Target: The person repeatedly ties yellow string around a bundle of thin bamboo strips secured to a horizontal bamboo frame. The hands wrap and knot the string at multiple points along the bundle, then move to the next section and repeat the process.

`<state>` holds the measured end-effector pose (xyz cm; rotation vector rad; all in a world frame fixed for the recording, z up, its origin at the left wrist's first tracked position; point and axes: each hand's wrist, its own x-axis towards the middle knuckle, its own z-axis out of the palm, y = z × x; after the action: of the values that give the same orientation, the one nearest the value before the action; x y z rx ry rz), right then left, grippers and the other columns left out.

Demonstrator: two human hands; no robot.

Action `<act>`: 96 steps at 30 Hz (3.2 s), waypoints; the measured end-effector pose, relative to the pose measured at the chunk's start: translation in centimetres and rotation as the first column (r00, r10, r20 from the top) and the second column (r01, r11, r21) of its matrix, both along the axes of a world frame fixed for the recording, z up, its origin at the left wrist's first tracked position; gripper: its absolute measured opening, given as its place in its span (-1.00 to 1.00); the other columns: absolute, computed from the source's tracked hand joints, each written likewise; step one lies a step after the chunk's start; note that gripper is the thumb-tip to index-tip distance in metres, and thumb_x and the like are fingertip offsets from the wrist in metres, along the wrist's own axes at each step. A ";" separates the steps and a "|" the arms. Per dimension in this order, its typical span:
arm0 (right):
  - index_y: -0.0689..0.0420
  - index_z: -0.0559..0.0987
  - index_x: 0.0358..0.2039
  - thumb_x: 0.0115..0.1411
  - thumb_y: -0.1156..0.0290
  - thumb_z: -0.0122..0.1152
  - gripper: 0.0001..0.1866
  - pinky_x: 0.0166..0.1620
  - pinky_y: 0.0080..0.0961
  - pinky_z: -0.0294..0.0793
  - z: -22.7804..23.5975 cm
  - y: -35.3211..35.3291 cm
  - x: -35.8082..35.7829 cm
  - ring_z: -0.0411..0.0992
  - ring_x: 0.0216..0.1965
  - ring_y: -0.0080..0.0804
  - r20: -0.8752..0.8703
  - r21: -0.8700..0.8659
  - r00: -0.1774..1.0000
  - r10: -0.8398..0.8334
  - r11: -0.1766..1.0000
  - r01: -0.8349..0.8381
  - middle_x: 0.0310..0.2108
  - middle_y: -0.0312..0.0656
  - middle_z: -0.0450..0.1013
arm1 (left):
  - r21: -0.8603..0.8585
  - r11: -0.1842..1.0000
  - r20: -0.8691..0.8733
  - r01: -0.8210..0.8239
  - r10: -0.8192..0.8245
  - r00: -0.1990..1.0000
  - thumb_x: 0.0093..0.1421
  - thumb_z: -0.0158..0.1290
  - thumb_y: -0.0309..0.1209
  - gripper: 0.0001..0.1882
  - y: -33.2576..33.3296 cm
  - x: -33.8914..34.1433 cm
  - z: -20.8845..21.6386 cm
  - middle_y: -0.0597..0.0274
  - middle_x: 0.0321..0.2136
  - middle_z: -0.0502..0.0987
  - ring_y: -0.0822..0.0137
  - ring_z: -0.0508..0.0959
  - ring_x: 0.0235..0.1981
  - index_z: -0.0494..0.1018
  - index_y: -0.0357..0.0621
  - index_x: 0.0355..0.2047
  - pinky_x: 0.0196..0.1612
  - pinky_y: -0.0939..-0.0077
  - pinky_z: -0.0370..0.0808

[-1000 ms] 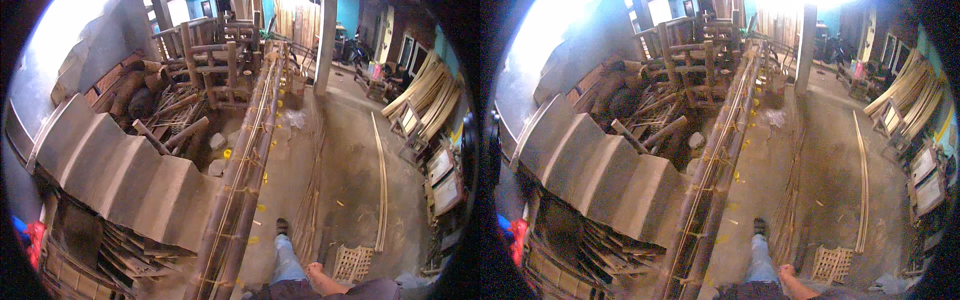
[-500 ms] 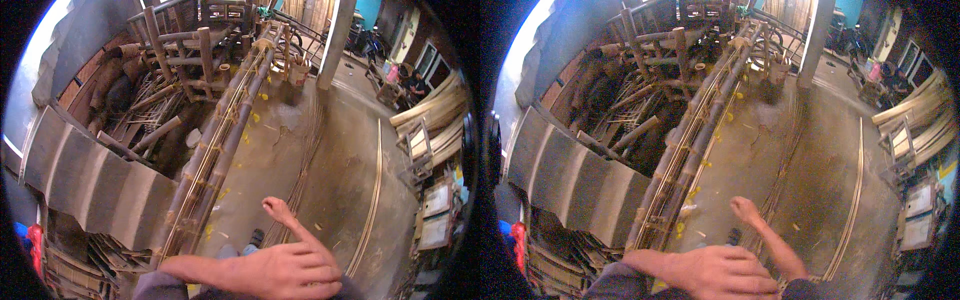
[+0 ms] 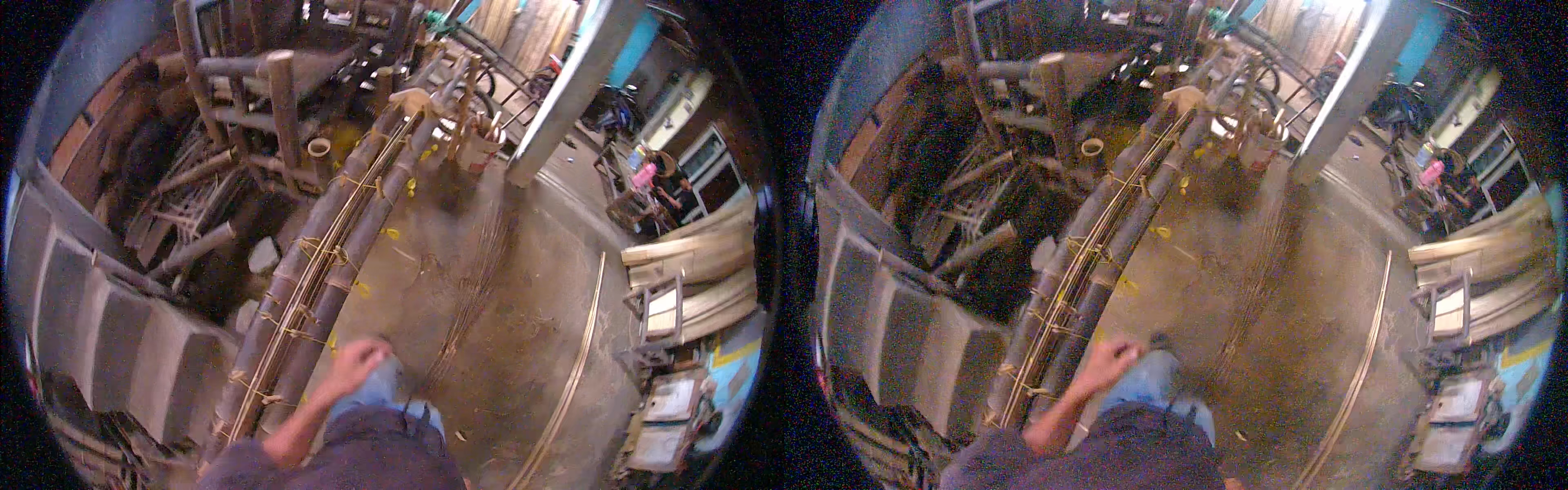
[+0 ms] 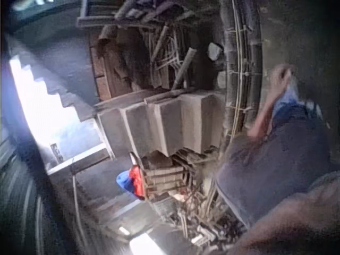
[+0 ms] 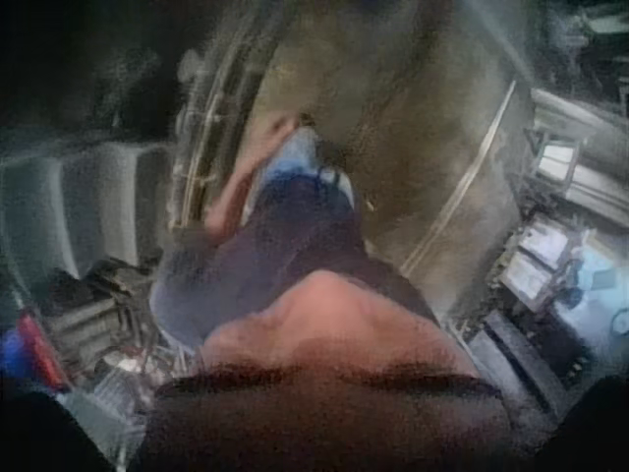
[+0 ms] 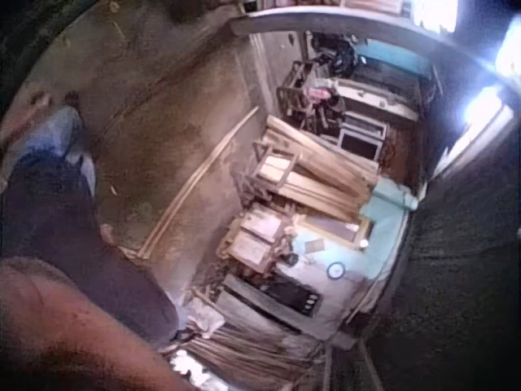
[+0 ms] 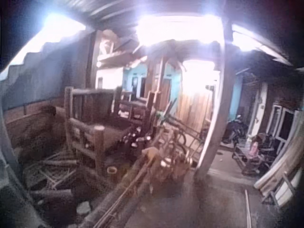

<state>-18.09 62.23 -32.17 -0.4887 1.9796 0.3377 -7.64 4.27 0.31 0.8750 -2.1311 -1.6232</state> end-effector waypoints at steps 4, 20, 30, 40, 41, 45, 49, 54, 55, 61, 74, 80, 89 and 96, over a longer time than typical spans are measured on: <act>0.11 0.61 -0.42 0.17 0.06 0.01 -0.62 -0.34 -0.17 0.49 2.9 -9.1 -10.2 0.53 -0.39 -0.26 -0.033 -0.206 0.924 -0.382 0.907 0.367 -0.43 -0.12 0.55 | -0.295 0.918 -0.169 -0.264 0.221 0.960 0.18 0.05 -0.40 -0.82 -12.6 -9.9 8.2 0.11 -0.33 0.58 0.21 0.58 -0.26 0.54 -0.21 -0.25 -0.16 0.38 0.49; 0.20 0.36 0.09 0.28 0.15 0.03 -0.52 0.12 -0.25 0.32 40.1 -97.3 -41.7 0.41 0.04 -0.23 0.783 -0.600 0.311 0.539 0.520 0.609 0.02 -0.06 0.44 | -0.478 0.768 0.265 -0.425 0.588 0.764 0.19 0.10 -0.21 -0.69 -24.3 -15.4 9.7 0.05 -0.04 0.50 0.08 0.47 0.02 0.54 -0.18 -0.20 0.10 0.24 0.39; 0.11 0.34 -0.03 0.36 0.21 -0.08 -0.71 0.04 -0.42 0.33 45.6 -100.2 -57.4 0.37 -0.10 -0.37 0.503 -0.837 0.443 0.742 0.290 0.465 -0.16 -0.19 0.39 | -0.779 0.532 -0.146 -0.333 0.363 0.920 -0.14 0.23 -0.12 -0.54 -25.9 -35.9 25.3 0.22 -0.15 0.48 0.10 0.47 -0.06 0.45 -0.11 -0.27 0.00 0.21 0.42; 0.06 0.39 -0.34 0.28 0.31 -0.04 -0.88 -0.15 -0.49 0.38 45.2 -99.4 -51.4 0.31 -0.37 -0.52 0.862 -0.264 0.062 0.503 0.340 0.903 -0.48 -0.34 0.34 | -0.336 0.801 0.402 -0.495 0.598 0.694 0.21 0.01 -0.10 -0.63 -31.7 -33.2 14.8 0.03 -0.36 0.58 0.03 0.59 -0.29 0.46 -0.02 -0.09 -0.19 0.13 0.50; 0.03 0.38 -0.43 0.23 0.38 0.03 -0.90 -0.20 -0.52 0.37 45.6 -99.1 -50.6 0.29 -0.45 -0.56 0.839 0.050 -0.249 0.484 0.386 0.921 -0.56 -0.40 0.31 | -0.401 0.791 0.413 -0.463 0.607 0.679 0.23 -0.02 -0.11 -0.67 -32.7 -33.7 12.3 0.01 -0.40 0.58 0.04 0.59 -0.32 0.48 -0.01 -0.12 -0.22 0.13 0.51; -0.07 0.34 -0.60 0.20 0.22 0.07 -0.75 -0.48 -0.59 0.26 44.0 -95.9 -46.8 0.23 -0.61 -0.54 0.455 -0.398 -0.071 0.888 0.273 0.876 -0.68 -0.46 0.18 | -0.347 0.832 0.212 -0.434 0.520 0.828 0.17 -0.07 -0.41 -0.72 -31.9 -30.9 3.8 0.09 -0.24 0.62 0.16 0.60 -0.26 0.55 -0.12 -0.15 -0.15 0.28 0.53; 0.03 0.27 -0.56 0.25 0.25 0.10 -0.70 -0.44 -0.56 0.31 45.8 -98.8 -41.3 0.30 -0.50 -0.55 0.787 -0.144 -0.089 0.610 0.322 0.936 -0.67 -0.42 0.20 | -0.211 0.778 0.394 -0.592 0.622 0.677 0.30 -0.17 -0.04 -0.54 -32.9 -29.8 7.9 -0.12 -0.50 0.52 -0.13 0.53 -0.39 0.51 -0.17 -0.41 -0.33 0.08 0.42; 0.04 0.36 -0.45 0.22 0.35 0.09 -0.86 -0.35 -0.45 0.44 37.0 -98.0 -35.2 0.32 -0.51 -0.46 0.898 -0.433 0.394 0.194 0.240 0.869 -0.56 -0.34 0.29 | -0.332 0.711 0.472 -0.620 0.694 0.544 0.26 -0.12 0.04 -0.49 -32.4 -29.7 6.5 -0.02 -0.60 0.50 -0.11 0.51 -0.48 0.49 -0.17 -0.49 -0.39 0.11 0.40; 0.02 0.34 -0.50 0.26 0.27 0.02 -0.79 -0.40 -0.44 0.43 38.5 -99.2 -36.6 0.28 -0.58 -0.46 0.999 0.020 -0.026 0.024 0.224 0.974 -0.63 -0.34 0.24 | -0.345 0.701 0.443 -0.624 0.708 0.550 0.26 -0.11 0.04 -0.49 -32.8 -29.0 6.0 -0.03 -0.60 0.49 -0.11 0.51 -0.48 0.49 -0.17 -0.49 -0.39 0.11 0.40; 0.02 0.33 -0.43 0.33 0.12 -0.01 -0.72 -0.39 -0.47 0.29 35.5 -102.7 -43.2 0.16 -0.56 -0.51 0.920 -0.338 0.278 0.277 0.201 0.919 -0.61 -0.36 0.15 | -0.240 0.752 0.368 -0.614 0.656 0.659 0.26 -0.06 -0.09 -0.60 -33.5 -29.0 2.2 -0.03 -0.54 0.51 -0.05 0.54 -0.42 0.48 -0.22 -0.41 -0.36 0.17 0.42; 0.26 0.41 0.05 0.20 0.36 0.18 -0.57 -0.04 -0.40 0.43 24.3 -86.2 -52.0 0.47 -0.13 -0.35 0.655 -0.670 0.617 0.436 0.713 0.208 -0.24 -0.14 0.52 | -0.456 0.709 0.384 -0.538 0.702 0.600 0.18 0.10 -0.32 -0.81 -37.9 -36.1 -0.6 0.04 -0.37 0.56 0.02 0.56 -0.27 0.54 -0.19 -0.35 -0.21 0.25 0.48; 0.15 0.59 -0.27 0.23 0.31 0.13 -0.80 -0.27 -0.37 0.44 29.6 -94.9 -48.4 0.47 -0.37 -0.25 0.269 -0.913 0.330 0.905 0.349 -0.212 -0.43 -0.14 0.46 | -0.565 0.615 0.389 -0.550 0.786 0.480 0.13 0.13 -0.23 -0.81 -37.7 -37.4 -1.4 0.15 -0.44 0.54 0.07 0.56 -0.36 0.55 -0.05 -0.38 -0.35 0.25 0.49; 0.14 0.51 -0.11 0.11 0.31 0.17 -0.67 -0.22 -0.22 0.46 45.6 -109.8 -31.2 0.49 -0.27 -0.01 -0.440 -0.890 -0.212 0.873 -0.455 -0.027 -0.36 -0.07 0.50 | -0.582 0.548 0.349 -0.601 0.836 0.424 0.14 0.11 -0.28 -0.86 -36.6 -38.6 -2.1 0.14 -0.44 0.58 0.03 0.57 -0.45 0.53 -0.03 -0.36 -0.41 0.17 0.50; 0.13 0.46 -0.23 0.24 0.18 0.05 -0.73 -0.20 -0.47 0.42 34.2 -112.2 -32.4 0.39 -0.28 -0.45 0.373 -0.906 0.284 0.883 0.413 -0.094 -0.38 -0.23 0.38 | -0.634 0.549 0.344 -0.545 0.831 0.437 0.17 0.03 -0.23 -0.82 -36.3 -38.3 -3.0 0.14 -0.54 0.54 0.04 0.56 -0.48 0.49 -0.04 -0.42 -0.42 0.17 0.49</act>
<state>-50.51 -49.99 2.06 -1.6332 0.7035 -0.3608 -45.93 -31.98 -2.74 1.9956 -1.8469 -0.3740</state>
